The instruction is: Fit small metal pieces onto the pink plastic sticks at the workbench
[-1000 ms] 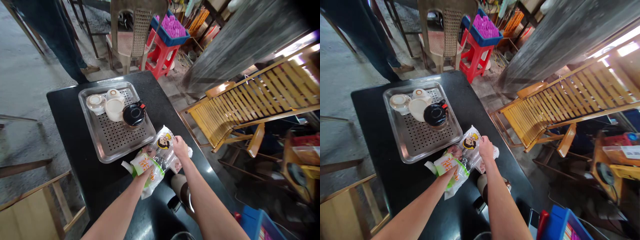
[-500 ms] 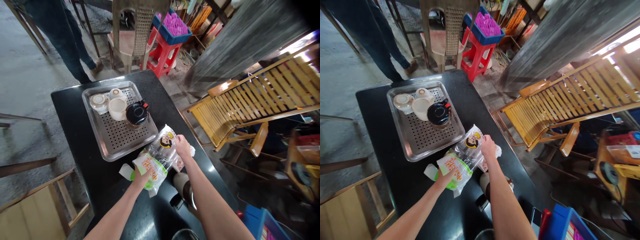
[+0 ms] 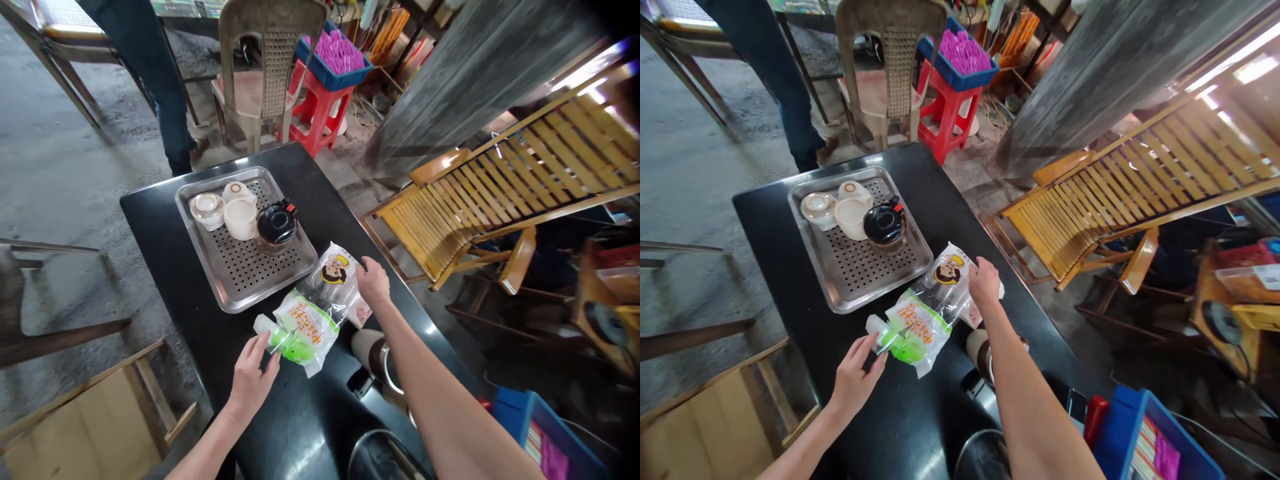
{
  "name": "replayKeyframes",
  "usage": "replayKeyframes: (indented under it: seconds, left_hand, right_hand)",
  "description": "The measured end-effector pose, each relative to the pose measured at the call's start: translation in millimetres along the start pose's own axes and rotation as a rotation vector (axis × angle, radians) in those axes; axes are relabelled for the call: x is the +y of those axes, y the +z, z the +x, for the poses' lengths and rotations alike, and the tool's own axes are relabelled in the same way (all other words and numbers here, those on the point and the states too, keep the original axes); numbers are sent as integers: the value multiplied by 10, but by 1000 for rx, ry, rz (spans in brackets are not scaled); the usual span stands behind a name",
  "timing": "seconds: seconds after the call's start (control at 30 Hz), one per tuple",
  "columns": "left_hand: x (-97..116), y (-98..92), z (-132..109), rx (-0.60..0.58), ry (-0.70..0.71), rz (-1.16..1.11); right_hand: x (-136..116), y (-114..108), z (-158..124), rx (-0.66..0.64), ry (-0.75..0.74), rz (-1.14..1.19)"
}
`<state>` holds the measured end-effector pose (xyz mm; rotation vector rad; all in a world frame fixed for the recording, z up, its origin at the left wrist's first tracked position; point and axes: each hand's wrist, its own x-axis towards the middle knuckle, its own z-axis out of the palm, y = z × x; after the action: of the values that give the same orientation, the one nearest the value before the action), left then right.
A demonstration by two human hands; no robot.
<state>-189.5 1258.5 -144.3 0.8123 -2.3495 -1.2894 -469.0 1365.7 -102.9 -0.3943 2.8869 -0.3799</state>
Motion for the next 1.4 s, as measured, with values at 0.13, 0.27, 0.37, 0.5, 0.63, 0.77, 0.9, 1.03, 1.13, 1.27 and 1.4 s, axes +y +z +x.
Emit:
replayKeyframes:
  seconds: [0.13, 0.27, 0.37, 0.5, 0.63, 0.77, 0.9, 1.03, 1.13, 1.27, 1.4]
  left_hand:
    - [152, -220, -105, -93, -183, -288]
    - [451, -377, -212, -271, -502, -736]
    - [683, -456, -331, -419, -612, -887]
    - [866, -510, -554, -588, -469, -852]
    - [966, -551, -765, -712, -189, -589]
    - [1105, -590, -929, -742, 146, -238]
    - [1220, -579, -1115, -714, 291, -86]
    - [1297, -525, -1316, -774, 345, -31]
    - [1356, -463, -1459, -802, 392, -34]
    - [1398, -381, -1617, -899, 297, -49]
    - [1307, -336, -1709, -884, 131, -82]
  right_hand:
    - [-129, -336, -287, 43, -39, 42]
    - [-307, -699, -925, -118, -59, 250]
    - [-369, -825, -1552, -369, -83, 385]
    - [-288, -780, -2298, -536, 15, 584]
    - [-129, -687, -2773, -429, 196, 774]
    - [-18, -668, -3108, -253, 225, 756]
    - [70, -666, -3445, -134, 189, 688]
    - [199, -612, -3755, -49, 198, 641]
    - [294, -567, -3942, -14, 205, 637]
    - [425, -582, -4157, -22, 191, 688]
    - [766, -666, -4366, 231, 245, 673]
